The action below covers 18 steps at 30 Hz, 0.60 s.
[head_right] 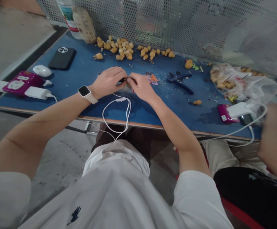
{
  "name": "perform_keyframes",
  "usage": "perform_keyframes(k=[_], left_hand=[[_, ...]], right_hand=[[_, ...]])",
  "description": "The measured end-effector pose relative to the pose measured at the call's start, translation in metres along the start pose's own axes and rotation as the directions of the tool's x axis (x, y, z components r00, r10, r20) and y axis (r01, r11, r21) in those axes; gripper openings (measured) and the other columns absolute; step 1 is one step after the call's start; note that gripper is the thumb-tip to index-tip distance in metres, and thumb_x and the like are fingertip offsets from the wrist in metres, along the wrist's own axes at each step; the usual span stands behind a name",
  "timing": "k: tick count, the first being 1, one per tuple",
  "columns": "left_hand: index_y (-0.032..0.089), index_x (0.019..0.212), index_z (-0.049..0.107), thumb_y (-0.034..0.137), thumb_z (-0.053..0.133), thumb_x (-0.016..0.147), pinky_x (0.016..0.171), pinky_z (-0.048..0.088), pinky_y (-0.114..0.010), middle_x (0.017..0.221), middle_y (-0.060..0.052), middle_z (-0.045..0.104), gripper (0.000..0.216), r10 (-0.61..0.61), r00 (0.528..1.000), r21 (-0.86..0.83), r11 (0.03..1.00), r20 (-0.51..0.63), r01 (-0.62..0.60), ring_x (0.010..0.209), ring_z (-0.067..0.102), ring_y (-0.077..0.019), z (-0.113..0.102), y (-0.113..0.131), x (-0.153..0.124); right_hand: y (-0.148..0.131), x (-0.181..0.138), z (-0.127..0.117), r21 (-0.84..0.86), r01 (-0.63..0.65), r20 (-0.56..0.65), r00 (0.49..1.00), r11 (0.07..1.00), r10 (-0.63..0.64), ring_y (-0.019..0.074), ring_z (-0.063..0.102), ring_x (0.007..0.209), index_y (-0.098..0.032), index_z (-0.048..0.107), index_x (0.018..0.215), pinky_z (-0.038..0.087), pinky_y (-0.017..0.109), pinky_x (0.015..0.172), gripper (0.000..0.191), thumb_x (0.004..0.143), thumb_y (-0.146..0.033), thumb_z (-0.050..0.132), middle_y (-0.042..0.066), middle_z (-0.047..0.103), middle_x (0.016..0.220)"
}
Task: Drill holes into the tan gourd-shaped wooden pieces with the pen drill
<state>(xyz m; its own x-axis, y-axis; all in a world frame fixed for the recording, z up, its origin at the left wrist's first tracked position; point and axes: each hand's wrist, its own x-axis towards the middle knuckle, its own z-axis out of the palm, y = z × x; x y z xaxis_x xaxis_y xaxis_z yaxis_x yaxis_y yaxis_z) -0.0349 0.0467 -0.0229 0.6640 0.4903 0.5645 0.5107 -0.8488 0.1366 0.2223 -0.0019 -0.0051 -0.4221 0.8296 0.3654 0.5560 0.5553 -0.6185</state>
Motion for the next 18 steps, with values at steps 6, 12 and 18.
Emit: perform_keyframes(k=[6, 12, 18], left_hand=[[0.026, 0.14, 0.077, 0.046, 0.058, 0.134, 0.117, 0.068, -0.059, 0.142, -0.018, 0.082, 0.027, -0.041, 0.995, -0.115, 0.993, -0.087, 0.031, 0.134, 0.078, -0.0367, -0.019, 0.007, 0.005], [0.032, 0.158, 0.075, 0.068, 0.063, 0.139, 0.116, 0.075, -0.059, 0.143, -0.017, 0.084, 0.043, -0.039, 0.996, -0.163, 0.986, -0.075, 0.026, 0.142, 0.083, -0.0388, -0.046, 0.033, 0.016], [0.028, 0.157, 0.076, 0.065, 0.074, 0.132, 0.113, 0.074, -0.058, 0.137, -0.018, 0.085, 0.045, -0.034, 0.989, -0.105, 0.994, -0.143, 0.019, 0.137, 0.084, -0.0403, -0.049, 0.04, 0.013]], right_hand=[[0.004, 0.008, 0.004, 0.215, -0.059, -0.094, 0.992, 0.975, 0.08, 0.0384, 0.09, 0.113, -0.037, 0.079, 0.139, 0.081, 0.065, 0.107, 0.076, 0.115, -0.106, 0.061, 0.01, 0.09, 0.121], [-0.001, 0.014, 0.018, 0.159, 0.098, -0.106, 0.991, 0.982, -0.081, 0.0462, 0.077, 0.163, -0.035, 0.073, 0.164, 0.071, 0.072, 0.135, 0.079, 0.11, -0.092, 0.085, 0.018, 0.08, 0.172], [0.005, 0.007, 0.008, 0.023, 0.077, -0.205, 0.976, 0.997, -0.07, 0.0435, 0.085, 0.141, -0.032, 0.075, 0.158, 0.068, 0.072, 0.135, 0.064, 0.128, -0.085, 0.056, 0.016, 0.088, 0.144]])
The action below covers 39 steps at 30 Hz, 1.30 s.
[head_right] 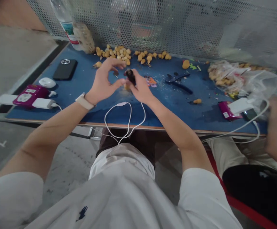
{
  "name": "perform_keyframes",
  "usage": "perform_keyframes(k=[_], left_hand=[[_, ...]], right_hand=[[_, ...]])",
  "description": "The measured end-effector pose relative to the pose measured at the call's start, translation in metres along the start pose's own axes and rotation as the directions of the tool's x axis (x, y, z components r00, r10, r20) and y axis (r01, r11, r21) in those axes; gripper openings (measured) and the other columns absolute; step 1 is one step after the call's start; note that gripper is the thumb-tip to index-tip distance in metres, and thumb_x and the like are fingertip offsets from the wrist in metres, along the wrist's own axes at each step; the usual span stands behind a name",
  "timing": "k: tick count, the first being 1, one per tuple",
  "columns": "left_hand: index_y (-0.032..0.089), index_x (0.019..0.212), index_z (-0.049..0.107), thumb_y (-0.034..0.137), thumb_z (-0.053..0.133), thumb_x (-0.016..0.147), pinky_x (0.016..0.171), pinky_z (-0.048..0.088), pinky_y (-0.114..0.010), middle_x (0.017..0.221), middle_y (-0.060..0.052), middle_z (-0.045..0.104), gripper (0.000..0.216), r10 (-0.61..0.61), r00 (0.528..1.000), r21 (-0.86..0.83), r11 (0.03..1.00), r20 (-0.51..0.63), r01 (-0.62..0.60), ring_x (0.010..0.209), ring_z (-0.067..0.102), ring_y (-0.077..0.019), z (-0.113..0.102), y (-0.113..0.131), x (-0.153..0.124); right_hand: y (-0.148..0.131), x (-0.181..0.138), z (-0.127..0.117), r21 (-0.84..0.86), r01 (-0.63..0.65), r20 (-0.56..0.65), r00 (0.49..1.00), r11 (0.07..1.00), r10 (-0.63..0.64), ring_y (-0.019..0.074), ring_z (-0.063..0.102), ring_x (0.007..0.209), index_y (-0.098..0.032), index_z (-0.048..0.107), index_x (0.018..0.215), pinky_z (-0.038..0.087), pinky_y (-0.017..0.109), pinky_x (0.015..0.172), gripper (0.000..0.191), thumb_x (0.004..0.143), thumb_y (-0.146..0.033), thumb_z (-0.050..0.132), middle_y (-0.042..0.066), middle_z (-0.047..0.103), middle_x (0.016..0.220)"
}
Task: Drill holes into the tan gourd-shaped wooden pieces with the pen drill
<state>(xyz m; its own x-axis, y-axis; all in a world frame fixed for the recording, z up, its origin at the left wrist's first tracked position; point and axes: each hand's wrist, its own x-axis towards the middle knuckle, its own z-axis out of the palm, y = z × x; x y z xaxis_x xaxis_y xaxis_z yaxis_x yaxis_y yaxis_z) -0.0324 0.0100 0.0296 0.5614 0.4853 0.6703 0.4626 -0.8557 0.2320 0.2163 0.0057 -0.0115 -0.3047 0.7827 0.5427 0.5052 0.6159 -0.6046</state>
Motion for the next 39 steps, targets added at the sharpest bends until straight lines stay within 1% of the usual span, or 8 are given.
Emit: perform_keyframes(k=[4, 8, 13, 22, 29, 32, 35, 39], left_hand=[[0.027, 0.115, 0.078, 0.047, 0.084, 0.115, 0.085, 0.065, -0.047, 0.103, -0.009, 0.083, 0.022, 0.112, 0.932, 0.029, 0.991, 0.346, -0.13, 0.091, 0.081, -0.0317, -0.01, 0.003, -0.008], [0.026, 0.094, 0.077, 0.04, 0.085, 0.103, 0.074, 0.053, -0.041, 0.085, -0.006, 0.078, 0.018, 0.082, 0.827, 0.183, 0.959, 0.555, -0.218, 0.077, 0.076, -0.0303, -0.01, 0.009, -0.013], [0.026, 0.084, 0.078, 0.034, 0.079, 0.109, 0.072, 0.049, -0.038, 0.079, -0.005, 0.078, 0.026, 0.065, 0.767, 0.242, 0.929, 0.638, -0.28, 0.072, 0.075, -0.028, -0.002, 0.005, -0.016], [0.022, 0.112, 0.087, 0.029, 0.072, 0.125, 0.083, 0.061, -0.038, 0.093, -0.009, 0.085, 0.021, 0.076, 0.774, 0.337, 0.871, 0.628, -0.359, 0.089, 0.086, -0.0317, 0.009, -0.001, -0.021], [0.024, 0.104, 0.084, 0.042, 0.075, 0.123, 0.087, 0.06, -0.04, 0.097, -0.01, 0.086, 0.028, -0.014, 0.777, 0.274, 0.94, 0.629, -0.205, 0.094, 0.086, -0.0348, 0.005, -0.001, -0.016], [0.025, 0.102, 0.083, 0.05, 0.075, 0.122, 0.091, 0.064, -0.044, 0.096, -0.01, 0.085, 0.033, -0.078, 0.839, 0.231, 0.971, 0.538, -0.058, 0.095, 0.085, -0.0356, 0.008, -0.011, -0.015], [0.023, 0.13, 0.087, 0.044, 0.07, 0.123, 0.105, 0.069, -0.049, 0.115, -0.014, 0.088, 0.027, -0.196, 0.926, 0.154, 0.976, 0.323, 0.153, 0.109, 0.087, -0.037, 0.019, -0.031, -0.013], [0.018, 0.161, 0.082, 0.047, 0.082, 0.115, 0.134, 0.064, -0.059, 0.151, -0.022, 0.085, 0.054, -0.256, 0.937, 0.082, 0.966, 0.236, 0.244, 0.145, 0.081, -0.0443, 0.043, -0.057, -0.007]], right_hand=[[0.028, 0.003, -0.043, -0.14, -0.076, -0.187, 0.981, 0.987, 0.049, 0.0425, 0.086, 0.128, -0.034, 0.074, 0.153, 0.07, 0.07, 0.127, 0.07, 0.128, -0.093, 0.046, 0.013, 0.087, 0.131], [0.056, 0.005, -0.074, -0.229, -0.068, -0.035, 0.998, 0.971, 0.061, 0.0435, 0.085, 0.115, -0.034, 0.077, 0.133, 0.069, 0.069, 0.122, 0.07, 0.118, -0.101, 0.065, 0.009, 0.083, 0.107], [0.067, 0.003, -0.067, -0.224, -0.08, 0.14, 0.984, 0.971, 0.113, 0.0419, 0.082, 0.099, -0.033, 0.074, 0.117, 0.069, 0.07, 0.117, 0.066, 0.122, -0.098, 0.06, 0.009, 0.084, 0.1], [0.072, 0.002, -0.049, -0.225, -0.13, 0.166, 0.972, 0.966, 0.169, 0.0422, 0.079, 0.1, -0.035, 0.073, 0.116, 0.066, 0.067, 0.116, 0.063, 0.123, -0.096, 0.058, 0.008, 0.076, 0.094], [0.057, 0.002, -0.052, -0.287, -0.145, 0.185, 0.962, 0.947, 0.203, 0.0397, 0.074, 0.09, -0.035, 0.069, 0.115, 0.064, 0.061, 0.103, 0.077, 0.121, -0.106, 0.04, 0.008, 0.075, 0.093], [0.053, 0.002, -0.053, -0.309, -0.149, 0.194, 0.957, 0.939, 0.216, 0.0403, 0.075, 0.093, -0.034, 0.07, 0.116, 0.065, 0.062, 0.103, 0.08, 0.12, -0.108, 0.037, 0.01, 0.078, 0.099], [0.051, 0.003, -0.055, -0.317, -0.149, 0.198, 0.956, 0.937, 0.219, 0.0408, 0.078, 0.096, -0.034, 0.074, 0.121, 0.066, 0.063, 0.105, 0.083, 0.12, -0.108, 0.035, 0.011, 0.081, 0.103], [0.052, 0.004, -0.058, -0.305, -0.119, 0.222, 0.956, 0.945, 0.192, 0.0404, 0.08, 0.101, -0.035, 0.079, 0.131, 0.068, 0.063, 0.106, 0.085, 0.12, -0.107, 0.036, 0.011, 0.086, 0.109]])
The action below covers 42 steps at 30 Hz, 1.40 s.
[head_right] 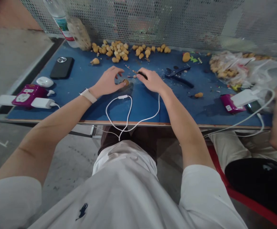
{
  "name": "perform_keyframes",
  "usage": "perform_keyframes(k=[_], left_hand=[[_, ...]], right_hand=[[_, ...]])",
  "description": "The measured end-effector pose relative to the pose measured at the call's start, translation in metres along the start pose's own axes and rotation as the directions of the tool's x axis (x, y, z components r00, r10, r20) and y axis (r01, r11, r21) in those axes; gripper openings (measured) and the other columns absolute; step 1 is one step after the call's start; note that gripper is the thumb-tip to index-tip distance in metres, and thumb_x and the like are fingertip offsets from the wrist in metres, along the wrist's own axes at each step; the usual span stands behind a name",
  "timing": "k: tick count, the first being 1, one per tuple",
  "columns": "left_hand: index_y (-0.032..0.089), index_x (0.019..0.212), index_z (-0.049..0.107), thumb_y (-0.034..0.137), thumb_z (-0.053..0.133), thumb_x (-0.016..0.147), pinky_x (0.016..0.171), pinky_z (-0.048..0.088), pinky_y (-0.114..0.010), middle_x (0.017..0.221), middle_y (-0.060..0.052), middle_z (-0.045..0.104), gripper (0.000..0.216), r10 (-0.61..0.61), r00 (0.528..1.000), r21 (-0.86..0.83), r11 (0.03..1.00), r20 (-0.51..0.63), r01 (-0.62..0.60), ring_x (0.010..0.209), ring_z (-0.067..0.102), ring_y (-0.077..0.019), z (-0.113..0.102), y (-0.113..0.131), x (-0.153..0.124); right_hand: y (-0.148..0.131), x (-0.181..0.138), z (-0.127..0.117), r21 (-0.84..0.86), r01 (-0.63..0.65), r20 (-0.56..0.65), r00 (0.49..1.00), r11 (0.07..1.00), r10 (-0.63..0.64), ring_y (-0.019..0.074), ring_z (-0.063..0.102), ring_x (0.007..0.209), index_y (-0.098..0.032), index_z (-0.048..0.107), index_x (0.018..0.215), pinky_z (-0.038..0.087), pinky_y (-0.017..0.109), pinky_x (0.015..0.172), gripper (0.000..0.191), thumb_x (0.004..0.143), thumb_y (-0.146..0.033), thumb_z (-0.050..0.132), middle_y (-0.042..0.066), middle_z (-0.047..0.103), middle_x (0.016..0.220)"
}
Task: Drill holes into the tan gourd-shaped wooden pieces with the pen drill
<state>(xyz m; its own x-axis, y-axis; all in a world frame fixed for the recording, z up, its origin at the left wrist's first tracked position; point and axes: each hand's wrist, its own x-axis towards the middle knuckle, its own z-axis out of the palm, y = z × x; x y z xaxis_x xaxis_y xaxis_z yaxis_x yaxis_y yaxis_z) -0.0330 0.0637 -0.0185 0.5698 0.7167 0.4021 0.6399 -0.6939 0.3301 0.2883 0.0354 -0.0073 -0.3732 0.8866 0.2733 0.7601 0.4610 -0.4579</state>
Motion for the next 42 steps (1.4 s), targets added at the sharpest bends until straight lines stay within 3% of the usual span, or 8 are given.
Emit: perform_keyframes(k=[2, 5, 10, 14, 18, 32, 37, 42], left_hand=[[0.023, 0.157, 0.086, 0.049, 0.082, 0.116, 0.142, 0.058, -0.065, 0.155, -0.019, 0.086, 0.048, 0.02, 0.998, -0.017, 1.0, 0.051, -0.019, 0.152, 0.078, -0.0464, 0.009, -0.005, 0.007], [0.025, 0.147, 0.089, 0.053, 0.077, 0.119, 0.136, 0.061, -0.063, 0.149, -0.016, 0.09, 0.042, 0.014, 0.995, -0.053, 0.999, 0.101, -0.008, 0.147, 0.08, -0.0446, 0.011, -0.009, 0.009], [0.028, 0.144, 0.086, 0.084, 0.075, 0.123, 0.122, 0.064, -0.055, 0.127, -0.007, 0.091, 0.061, -0.078, 0.992, -0.064, 0.994, 0.099, 0.085, 0.132, 0.079, -0.0345, -0.002, -0.016, 0.005], [0.03, 0.13, 0.088, 0.061, 0.098, 0.109, 0.124, 0.067, -0.061, 0.129, -0.012, 0.09, 0.039, -0.072, 0.992, -0.085, 0.993, 0.106, 0.082, 0.127, 0.083, -0.0416, -0.007, -0.019, 0.003], [0.031, 0.125, 0.088, 0.048, 0.1, 0.104, 0.127, 0.067, -0.062, 0.129, -0.012, 0.09, 0.029, -0.092, 0.99, -0.119, 0.987, 0.111, 0.105, 0.128, 0.085, -0.0441, -0.008, -0.016, 0.003], [0.036, 0.119, 0.087, 0.062, 0.094, 0.099, 0.121, 0.068, -0.065, 0.126, -0.012, 0.09, 0.034, -0.105, 0.991, -0.085, 0.99, 0.088, 0.113, 0.126, 0.084, -0.0454, -0.003, -0.021, 0.002], [0.035, 0.129, 0.091, 0.077, 0.089, 0.105, 0.127, 0.065, -0.064, 0.129, -0.009, 0.091, 0.048, -0.11, 0.989, -0.069, 0.991, 0.103, 0.117, 0.126, 0.081, -0.0396, -0.005, -0.019, 0.001], [0.033, 0.124, 0.09, 0.075, 0.091, 0.102, 0.128, 0.065, -0.065, 0.128, -0.01, 0.091, 0.047, -0.108, 0.99, -0.072, 0.991, 0.09, 0.115, 0.126, 0.082, -0.0422, -0.005, -0.018, 0.001]], right_hand=[[0.001, -0.001, -0.001, 0.009, 0.016, 0.021, 1.0, 1.0, -0.016, 0.0405, 0.081, 0.102, -0.035, 0.081, 0.133, 0.07, 0.063, 0.106, 0.085, 0.119, -0.107, 0.04, 0.011, 0.087, 0.108], [0.001, -0.005, -0.003, 0.022, 0.02, 0.033, 0.999, 1.0, -0.02, 0.0423, 0.084, 0.106, -0.032, 0.084, 0.132, 0.071, 0.065, 0.108, 0.082, 0.119, -0.104, 0.046, 0.012, 0.088, 0.108], [-0.004, -0.008, -0.006, -0.018, 0.063, 0.084, 0.995, 0.998, -0.061, 0.0481, 0.088, 0.119, -0.029, 0.088, 0.138, 0.071, 0.071, 0.114, 0.078, 0.12, -0.098, 0.056, 0.016, 0.094, 0.127], [-0.01, -0.008, -0.005, -0.059, 0.094, 0.148, 0.985, 0.994, -0.084, 0.053, 0.088, 0.133, -0.027, 0.089, 0.152, 0.07, 0.075, 0.123, 0.081, 0.121, -0.094, 0.058, 0.021, 0.094, 0.147], [-0.014, -0.007, 0.0, -0.101, 0.096, 0.176, 0.981, 0.99, -0.077, 0.0548, 0.086, 0.143, -0.026, 0.088, 0.161, 0.067, 0.077, 0.129, 0.087, 0.123, -0.095, 0.052, 0.022, 0.092, 0.157], [-0.021, -0.008, 0.002, -0.141, 0.095, 0.208, 0.976, 0.985, -0.065, 0.0577, 0.08, 0.159, -0.029, 0.084, 0.173, 0.061, 0.083, 0.137, 0.085, 0.128, -0.089, 0.044, 0.018, 0.082, 0.181], [-0.015, -0.005, 0.004, -0.146, 0.106, 0.201, 0.977, 0.984, -0.075, 0.057, 0.081, 0.154, -0.031, 0.086, 0.167, 0.061, 0.082, 0.136, 0.086, 0.126, -0.094, 0.043, 0.018, 0.089, 0.168], [-0.014, -0.005, 0.004, -0.137, 0.11, 0.203, 0.976, 0.984, -0.08, 0.0563, 0.081, 0.152, -0.032, 0.087, 0.165, 0.062, 0.081, 0.135, 0.088, 0.124, -0.096, 0.042, 0.017, 0.09, 0.163]])
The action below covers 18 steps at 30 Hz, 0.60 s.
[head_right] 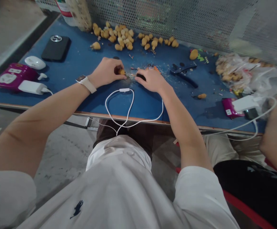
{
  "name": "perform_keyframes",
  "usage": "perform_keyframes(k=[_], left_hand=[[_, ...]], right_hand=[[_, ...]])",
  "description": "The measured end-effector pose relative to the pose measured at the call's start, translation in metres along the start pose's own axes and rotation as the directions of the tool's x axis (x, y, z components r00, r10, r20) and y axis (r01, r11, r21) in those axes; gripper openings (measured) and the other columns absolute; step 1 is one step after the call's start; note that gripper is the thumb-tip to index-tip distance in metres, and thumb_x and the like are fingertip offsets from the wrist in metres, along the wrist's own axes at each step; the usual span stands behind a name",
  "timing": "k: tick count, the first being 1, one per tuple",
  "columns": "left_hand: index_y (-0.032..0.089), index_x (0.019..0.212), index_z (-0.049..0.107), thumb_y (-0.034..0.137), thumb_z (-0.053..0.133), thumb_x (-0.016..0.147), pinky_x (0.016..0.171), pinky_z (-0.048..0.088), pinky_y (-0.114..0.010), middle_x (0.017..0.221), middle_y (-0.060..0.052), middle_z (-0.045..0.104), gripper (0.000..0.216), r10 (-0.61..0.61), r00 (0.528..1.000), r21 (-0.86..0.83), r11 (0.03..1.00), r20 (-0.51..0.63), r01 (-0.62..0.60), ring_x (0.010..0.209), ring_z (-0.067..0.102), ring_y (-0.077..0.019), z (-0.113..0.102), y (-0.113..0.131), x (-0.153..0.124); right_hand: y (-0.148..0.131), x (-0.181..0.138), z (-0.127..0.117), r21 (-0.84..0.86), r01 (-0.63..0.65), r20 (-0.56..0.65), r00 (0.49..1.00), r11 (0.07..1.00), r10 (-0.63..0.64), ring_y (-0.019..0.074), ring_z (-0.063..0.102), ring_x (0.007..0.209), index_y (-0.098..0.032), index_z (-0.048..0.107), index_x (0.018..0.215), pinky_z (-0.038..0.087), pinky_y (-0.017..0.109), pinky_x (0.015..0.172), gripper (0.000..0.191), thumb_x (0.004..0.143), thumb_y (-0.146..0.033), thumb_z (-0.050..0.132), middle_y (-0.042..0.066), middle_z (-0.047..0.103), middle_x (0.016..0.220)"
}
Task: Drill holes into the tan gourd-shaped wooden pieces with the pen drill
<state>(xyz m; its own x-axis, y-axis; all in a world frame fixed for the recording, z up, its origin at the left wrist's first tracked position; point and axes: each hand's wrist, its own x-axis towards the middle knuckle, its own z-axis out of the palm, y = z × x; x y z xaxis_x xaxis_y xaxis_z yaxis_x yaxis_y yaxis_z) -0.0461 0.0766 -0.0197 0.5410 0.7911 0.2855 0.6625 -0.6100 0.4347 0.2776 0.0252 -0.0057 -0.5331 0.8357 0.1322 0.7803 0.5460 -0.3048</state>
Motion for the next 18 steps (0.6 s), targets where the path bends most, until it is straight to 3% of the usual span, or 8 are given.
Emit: perform_keyframes(k=[13, 18], left_hand=[[0.035, 0.123, 0.089, 0.064, 0.096, 0.099, 0.131, 0.066, -0.071, 0.131, -0.014, 0.091, 0.038, 0.001, 1.0, -0.026, 1.0, -0.001, -0.001, 0.132, 0.083, -0.0489, 0.0023, -0.0027, -0.0002], [0.036, 0.121, 0.088, 0.069, 0.094, 0.099, 0.13, 0.066, -0.072, 0.129, -0.014, 0.09, 0.04, 0.014, 1.0, -0.038, 0.999, -0.004, -0.014, 0.13, 0.083, -0.0491, 0.0021, -0.0025, -0.0004]], right_hand=[[-0.0064, -0.0012, -0.0025, 0.009, -0.01, -0.001, 1.0, 1.0, 0.01, 0.0571, 0.083, 0.151, -0.027, 0.089, 0.166, 0.061, 0.08, 0.136, 0.085, 0.125, -0.089, 0.049, 0.02, 0.091, 0.163], [-0.0023, -0.0001, -0.0003, 0.019, 0.004, -0.012, 1.0, 1.0, -0.003, 0.0563, 0.083, 0.151, -0.033, 0.09, 0.165, 0.062, 0.08, 0.135, 0.085, 0.124, -0.094, 0.048, 0.016, 0.093, 0.161]])
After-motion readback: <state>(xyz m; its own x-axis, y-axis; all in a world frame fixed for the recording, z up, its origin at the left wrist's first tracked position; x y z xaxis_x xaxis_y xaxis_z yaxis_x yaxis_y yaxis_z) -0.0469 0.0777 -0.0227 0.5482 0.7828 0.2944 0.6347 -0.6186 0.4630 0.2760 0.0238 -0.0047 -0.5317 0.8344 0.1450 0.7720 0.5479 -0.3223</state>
